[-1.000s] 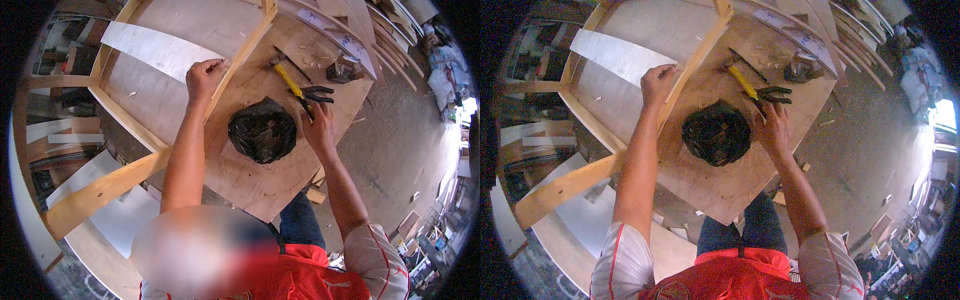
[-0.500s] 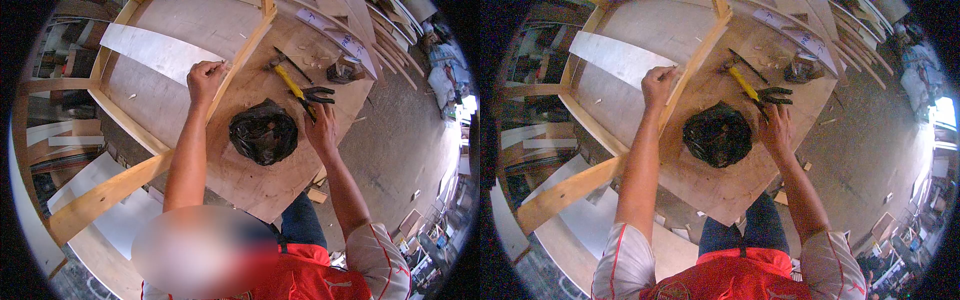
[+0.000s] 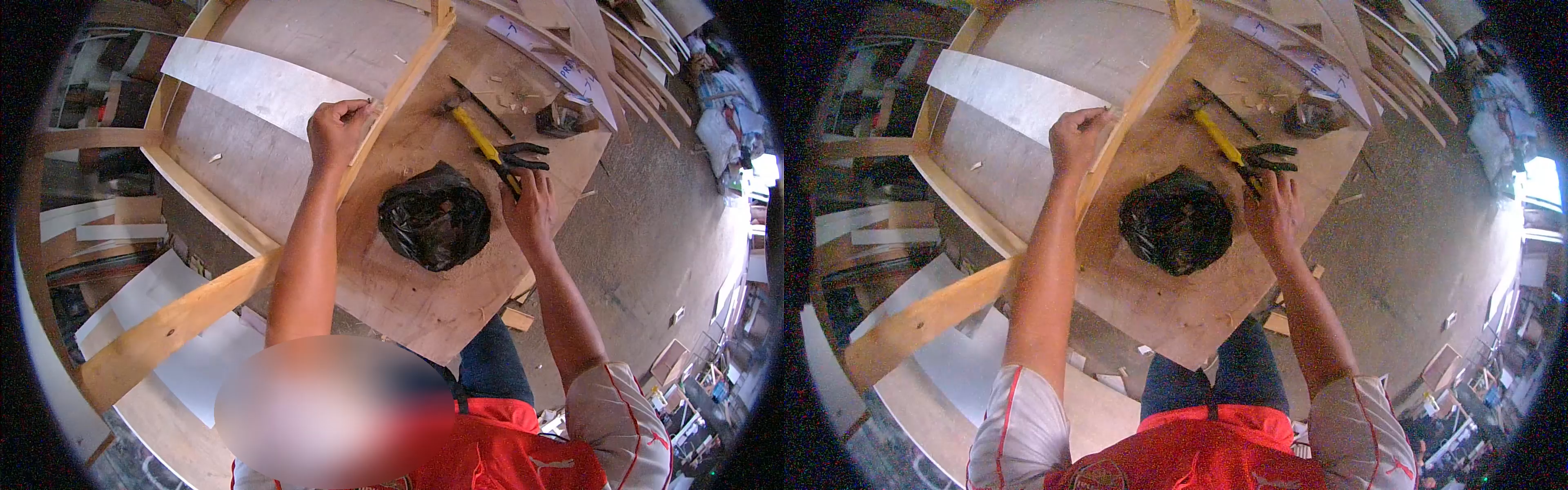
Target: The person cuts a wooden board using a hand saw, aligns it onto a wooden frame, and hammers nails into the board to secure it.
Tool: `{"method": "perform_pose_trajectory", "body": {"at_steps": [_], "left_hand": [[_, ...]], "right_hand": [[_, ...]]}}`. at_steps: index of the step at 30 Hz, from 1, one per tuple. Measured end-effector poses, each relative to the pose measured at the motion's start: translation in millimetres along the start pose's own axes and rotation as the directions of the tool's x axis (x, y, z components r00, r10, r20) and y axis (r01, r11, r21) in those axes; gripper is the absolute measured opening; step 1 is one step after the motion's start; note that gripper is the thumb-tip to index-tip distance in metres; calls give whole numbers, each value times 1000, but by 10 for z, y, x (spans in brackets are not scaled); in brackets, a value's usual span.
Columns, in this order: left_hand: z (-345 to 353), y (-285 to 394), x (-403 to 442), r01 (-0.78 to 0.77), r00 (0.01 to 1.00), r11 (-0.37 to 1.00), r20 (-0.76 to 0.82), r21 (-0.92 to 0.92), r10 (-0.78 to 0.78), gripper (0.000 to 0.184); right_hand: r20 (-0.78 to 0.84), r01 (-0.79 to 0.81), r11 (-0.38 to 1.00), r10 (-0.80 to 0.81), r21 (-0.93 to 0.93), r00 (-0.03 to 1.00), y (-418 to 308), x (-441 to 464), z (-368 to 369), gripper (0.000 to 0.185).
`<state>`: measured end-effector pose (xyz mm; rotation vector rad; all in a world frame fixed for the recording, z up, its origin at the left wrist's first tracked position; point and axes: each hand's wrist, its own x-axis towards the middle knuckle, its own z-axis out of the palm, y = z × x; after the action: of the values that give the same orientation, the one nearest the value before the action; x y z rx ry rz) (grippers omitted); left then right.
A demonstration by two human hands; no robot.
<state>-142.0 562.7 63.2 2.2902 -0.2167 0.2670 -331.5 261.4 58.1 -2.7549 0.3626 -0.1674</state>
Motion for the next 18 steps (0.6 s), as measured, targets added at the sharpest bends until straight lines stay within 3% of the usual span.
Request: {"method": "perform_pose_trajectory", "body": {"at_steps": [4, 8, 14, 18], "left_hand": [[-6, 16, -11, -81, 997, 996, 9, 46, 80, 17], [13, -21, 19, -133, 991, 991, -6, -31, 133, 17], [17, -84, 28, -215, 977, 976, -7, 22, 215, 15], [23, -66, 11, -200, 980, 980, -15, 17, 201, 13]], "right_hand": [[-15, 15, 1000, -15, 5, 1000, 9, -1, 13, 32], [47, 29, 998, -26, -62, 999, 88, -9, 64, 33], [206, -198, 978, 179, 72, 962, -81, 74, -101, 34], [140, -172, 955, 142, 240, 980, -47, -13, -78, 33]]}}
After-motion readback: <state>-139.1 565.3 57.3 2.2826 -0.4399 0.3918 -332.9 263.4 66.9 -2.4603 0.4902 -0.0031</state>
